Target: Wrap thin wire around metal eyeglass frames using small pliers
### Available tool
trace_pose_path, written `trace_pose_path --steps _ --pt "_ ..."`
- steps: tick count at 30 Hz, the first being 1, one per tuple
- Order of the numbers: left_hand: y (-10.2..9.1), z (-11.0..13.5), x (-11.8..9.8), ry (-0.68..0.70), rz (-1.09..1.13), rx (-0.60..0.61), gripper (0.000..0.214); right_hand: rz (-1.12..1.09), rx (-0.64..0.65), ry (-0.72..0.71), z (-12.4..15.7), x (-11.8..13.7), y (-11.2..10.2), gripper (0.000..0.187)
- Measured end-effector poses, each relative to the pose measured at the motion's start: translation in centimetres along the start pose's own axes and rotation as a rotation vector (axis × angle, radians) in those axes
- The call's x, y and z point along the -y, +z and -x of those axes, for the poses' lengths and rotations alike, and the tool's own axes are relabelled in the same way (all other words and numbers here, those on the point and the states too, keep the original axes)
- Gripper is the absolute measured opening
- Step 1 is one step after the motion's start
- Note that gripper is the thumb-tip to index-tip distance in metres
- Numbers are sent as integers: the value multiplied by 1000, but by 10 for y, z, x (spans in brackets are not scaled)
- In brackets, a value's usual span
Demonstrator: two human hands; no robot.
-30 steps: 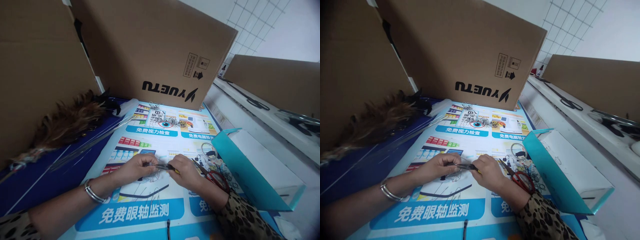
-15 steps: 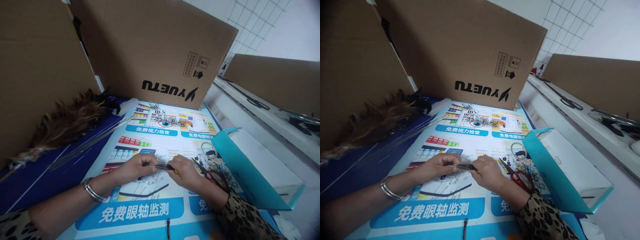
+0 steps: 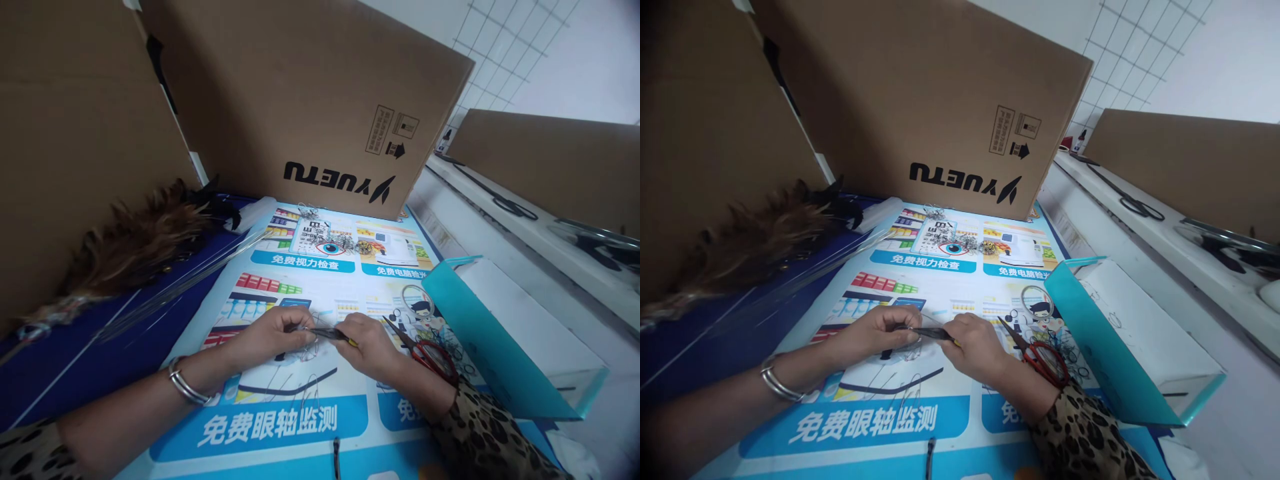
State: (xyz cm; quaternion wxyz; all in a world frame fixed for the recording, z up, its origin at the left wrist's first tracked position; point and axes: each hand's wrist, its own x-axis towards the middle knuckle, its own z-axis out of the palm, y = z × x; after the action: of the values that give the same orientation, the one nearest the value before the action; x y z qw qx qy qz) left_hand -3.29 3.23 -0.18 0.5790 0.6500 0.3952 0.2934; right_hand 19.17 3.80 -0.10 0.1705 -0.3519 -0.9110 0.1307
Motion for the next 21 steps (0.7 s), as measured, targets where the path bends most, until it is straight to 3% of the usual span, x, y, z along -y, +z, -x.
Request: trace_pose_path --steps 5,11,16,21 --pt "1 0 -2 20 25 -30 17 -51 -22 14 -1 0 2 11" --pt "3 0 1 38 27 -156 12 -34 -67 70 -2 -1 4 13" --pt "4 -1 3 119 -116 -262 7 0 -86 96 -1 1 7 14" --pt "5 1 1 157 -213 -257 7 38 -85 100 -2 2 8 15"
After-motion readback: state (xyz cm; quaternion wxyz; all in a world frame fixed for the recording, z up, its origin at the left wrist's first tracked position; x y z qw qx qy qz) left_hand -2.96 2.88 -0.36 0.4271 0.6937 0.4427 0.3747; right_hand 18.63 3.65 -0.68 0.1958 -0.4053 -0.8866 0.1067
